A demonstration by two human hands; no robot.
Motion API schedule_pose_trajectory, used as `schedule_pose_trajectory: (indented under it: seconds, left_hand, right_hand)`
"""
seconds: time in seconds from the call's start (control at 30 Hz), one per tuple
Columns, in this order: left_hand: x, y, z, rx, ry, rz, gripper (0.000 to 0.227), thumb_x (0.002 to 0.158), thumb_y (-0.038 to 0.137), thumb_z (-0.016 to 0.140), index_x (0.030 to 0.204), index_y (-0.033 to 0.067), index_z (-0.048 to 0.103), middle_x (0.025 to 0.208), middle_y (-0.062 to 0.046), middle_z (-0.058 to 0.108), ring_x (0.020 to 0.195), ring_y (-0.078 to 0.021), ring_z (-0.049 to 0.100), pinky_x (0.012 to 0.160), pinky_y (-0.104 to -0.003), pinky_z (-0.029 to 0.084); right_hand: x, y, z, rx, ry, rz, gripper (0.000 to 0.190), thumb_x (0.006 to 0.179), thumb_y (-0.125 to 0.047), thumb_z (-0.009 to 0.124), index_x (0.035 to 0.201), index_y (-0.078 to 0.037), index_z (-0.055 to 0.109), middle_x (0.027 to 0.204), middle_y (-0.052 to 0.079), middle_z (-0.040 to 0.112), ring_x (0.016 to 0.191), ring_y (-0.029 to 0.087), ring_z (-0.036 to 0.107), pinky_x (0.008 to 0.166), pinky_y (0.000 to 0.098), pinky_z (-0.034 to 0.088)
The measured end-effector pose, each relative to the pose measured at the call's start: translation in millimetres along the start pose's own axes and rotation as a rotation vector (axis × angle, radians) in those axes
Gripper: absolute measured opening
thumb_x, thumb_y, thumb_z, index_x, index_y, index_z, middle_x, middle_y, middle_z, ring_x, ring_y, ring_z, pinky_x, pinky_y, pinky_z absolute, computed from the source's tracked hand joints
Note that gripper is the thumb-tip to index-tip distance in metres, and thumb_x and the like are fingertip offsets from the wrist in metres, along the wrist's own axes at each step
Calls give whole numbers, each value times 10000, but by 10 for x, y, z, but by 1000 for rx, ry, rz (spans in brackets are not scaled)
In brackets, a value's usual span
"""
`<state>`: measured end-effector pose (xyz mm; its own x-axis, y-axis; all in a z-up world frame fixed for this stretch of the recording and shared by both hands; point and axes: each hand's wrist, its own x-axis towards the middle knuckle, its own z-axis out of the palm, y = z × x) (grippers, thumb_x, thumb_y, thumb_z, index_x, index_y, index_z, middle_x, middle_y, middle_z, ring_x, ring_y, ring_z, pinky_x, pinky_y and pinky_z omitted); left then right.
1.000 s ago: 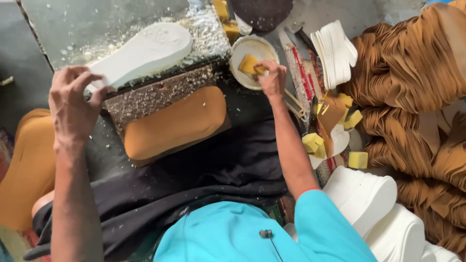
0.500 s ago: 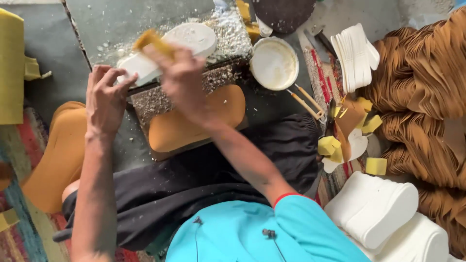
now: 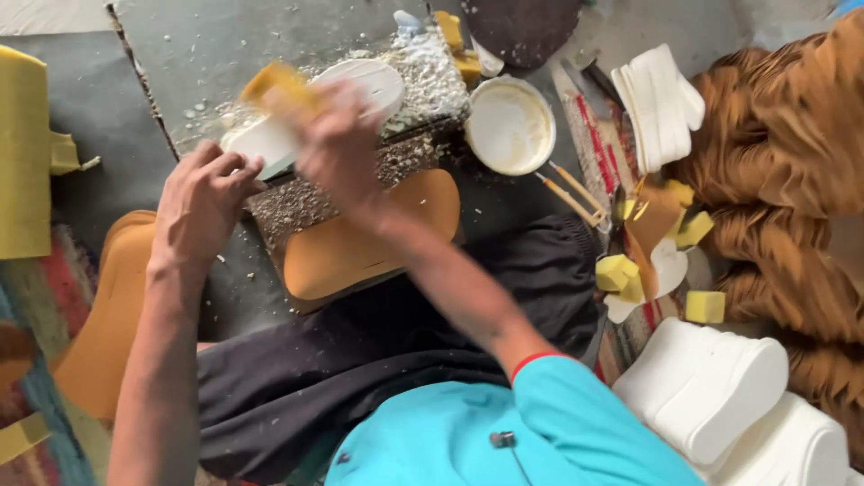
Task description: The person applies adhesive to shoe insoles and outsoles using a sponge applicator in preparation for bonding.
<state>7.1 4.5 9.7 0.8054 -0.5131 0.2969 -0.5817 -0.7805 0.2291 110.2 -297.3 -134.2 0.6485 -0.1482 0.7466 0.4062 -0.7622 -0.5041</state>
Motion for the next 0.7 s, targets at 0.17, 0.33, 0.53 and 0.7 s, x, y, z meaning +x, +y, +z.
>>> schedule_pose_trajectory:
  seconds: [0.17,0.33,0.53,0.7]
  left_hand:
    - [469,-135,-31,-53,-142,-33,74,951,123,746,982,75,699,966,-126,637,907,-291,632,821,-426,535]
    - [1757,-213,454,-203,95,218,173,1052,130,755,1198,90,671,1175,-92,629,1160,-297,578,1040,-405,491]
    - [2140,-178,662,334,33,281,984,330,391,940,1280,350,684,1342,-100,598,1274,-352,539,1003,-525,450]
    - [1144,-717,634,29,-62,179,233,1019,113,790,1187,69,635,1327,-129,551,1339,-320,488,1198,-426,437]
  right_hand:
    - [299,-108,-416,78,-97,20,322,849,-27,687,1138,-170,694,901,96,646,861,249,634,770,381,503]
    - [408,-1101,-623,387,-372,-51,500,827,-63,808,1306,-151,694,1144,147,700,1072,294,677,946,423,546]
    - [-153,-1913,-348,195,-462,-75,247,781,-131,729,1007,-52,669,1171,142,638,1199,333,582,1018,506,418]
    - [-246,-2028,-1119,222,-568,-307,472,840,-135,700,1311,-103,721,1286,176,619,1173,315,552,1011,515,364]
